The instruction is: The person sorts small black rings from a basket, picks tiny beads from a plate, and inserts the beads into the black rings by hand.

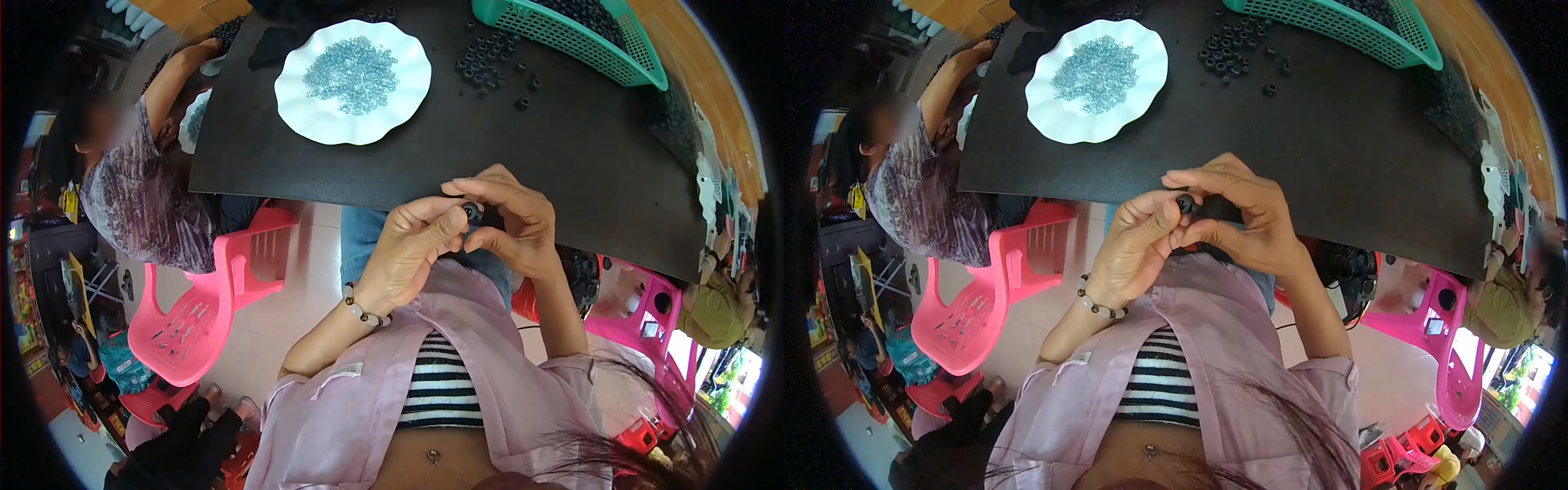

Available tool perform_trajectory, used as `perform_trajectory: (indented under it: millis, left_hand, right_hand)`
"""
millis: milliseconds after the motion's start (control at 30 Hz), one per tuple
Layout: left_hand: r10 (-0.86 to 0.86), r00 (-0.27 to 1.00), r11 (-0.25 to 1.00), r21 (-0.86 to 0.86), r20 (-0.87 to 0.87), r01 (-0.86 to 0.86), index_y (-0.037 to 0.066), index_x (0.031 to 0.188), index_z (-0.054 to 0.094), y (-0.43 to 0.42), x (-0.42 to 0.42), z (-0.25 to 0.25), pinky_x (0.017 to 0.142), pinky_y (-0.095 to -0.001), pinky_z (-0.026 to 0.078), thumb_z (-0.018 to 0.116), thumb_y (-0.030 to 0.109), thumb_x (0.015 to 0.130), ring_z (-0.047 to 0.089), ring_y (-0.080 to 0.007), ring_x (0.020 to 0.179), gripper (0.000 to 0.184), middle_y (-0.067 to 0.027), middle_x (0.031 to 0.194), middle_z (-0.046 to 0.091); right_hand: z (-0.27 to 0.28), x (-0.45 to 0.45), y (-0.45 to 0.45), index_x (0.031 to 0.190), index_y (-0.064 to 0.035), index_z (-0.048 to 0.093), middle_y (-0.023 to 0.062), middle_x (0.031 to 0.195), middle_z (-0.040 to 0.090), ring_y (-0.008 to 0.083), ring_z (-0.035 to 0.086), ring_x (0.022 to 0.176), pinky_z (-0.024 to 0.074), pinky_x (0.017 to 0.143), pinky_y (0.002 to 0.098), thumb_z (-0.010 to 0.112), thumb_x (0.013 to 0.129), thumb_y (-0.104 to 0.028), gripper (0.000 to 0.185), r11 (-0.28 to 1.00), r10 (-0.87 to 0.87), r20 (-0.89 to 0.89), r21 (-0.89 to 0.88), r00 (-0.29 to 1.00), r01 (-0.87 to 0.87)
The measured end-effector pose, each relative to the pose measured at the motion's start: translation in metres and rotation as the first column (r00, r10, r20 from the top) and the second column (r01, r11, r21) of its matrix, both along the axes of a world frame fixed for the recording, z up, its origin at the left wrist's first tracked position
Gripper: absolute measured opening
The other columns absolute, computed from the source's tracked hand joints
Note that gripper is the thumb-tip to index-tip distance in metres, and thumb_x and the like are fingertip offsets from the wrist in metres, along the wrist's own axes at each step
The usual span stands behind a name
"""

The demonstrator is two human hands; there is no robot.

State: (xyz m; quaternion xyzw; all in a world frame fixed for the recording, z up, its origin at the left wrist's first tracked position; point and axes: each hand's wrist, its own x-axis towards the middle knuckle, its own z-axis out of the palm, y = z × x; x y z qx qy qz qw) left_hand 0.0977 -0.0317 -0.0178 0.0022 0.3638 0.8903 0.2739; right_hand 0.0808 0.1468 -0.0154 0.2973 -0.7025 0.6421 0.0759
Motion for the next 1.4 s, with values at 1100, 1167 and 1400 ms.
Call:
perform_trajectory:
  millis: [1100, 1167, 1400]
  left_hand:
    - [-0.132, 0.99, 0.99, 0.064, 0.048, 0.128, 0.0, 0.109, 0.062, 0.017, -0.025, 0.008, 0.07, -0.0232, 0.047, 0.052, 0.024, 0.096, 0.057, -0.0095, 0.075, 0.029, -0.0055, 0.093, 0.064]
    - [-0.135, 0.99, 0.99, 0.034, 0.037, 0.134, -0.002, 0.117, 0.058, 0.018, -0.029, 0.01, 0.075, -0.0256, 0.049, 0.046, 0.025, 0.098, 0.06, -0.0126, 0.081, 0.035, -0.0098, 0.103, 0.065]
    - [-0.236, 0.924, 0.901, 0.425, 0.301, 0.091, -0.004, 0.136, 0.037, 0.015, -0.039, 0.013, 0.102, -0.0365, 0.04, 0.032, 0.026, 0.1, 0.048, -0.0269, 0.123, 0.048, -0.0178, 0.139, 0.043]
  right_hand:
    - [0.001, 0.002, 0.01, 0.098, -0.0007, 0.063, 0.0111, 0.099, 0.064, 0.015, 0.056, 0.087, 0.0457, 0.076, 0.027, 0.075, 0.077, -0.013, 0.027, 0.937, -0.111, 0.282, -0.291, 0.953, 0.195]
    - [0.007, 0.002, 0.017, 0.098, -0.0005, 0.063, 0.0113, 0.099, 0.064, 0.0146, 0.056, 0.086, 0.0466, 0.075, 0.0265, 0.074, 0.078, -0.013, 0.025, 0.928, -0.126, 0.281, -0.304, 0.951, 0.213]
    - [0.062, -0.008, 0.092, 0.104, 0.0, 0.063, 0.0072, 0.095, 0.065, 0.0097, 0.057, 0.081, 0.0441, 0.072, 0.023, 0.064, 0.086, -0.018, 0.026, 0.778, -0.629, 0.074, 0.042, 0.774, 0.627]
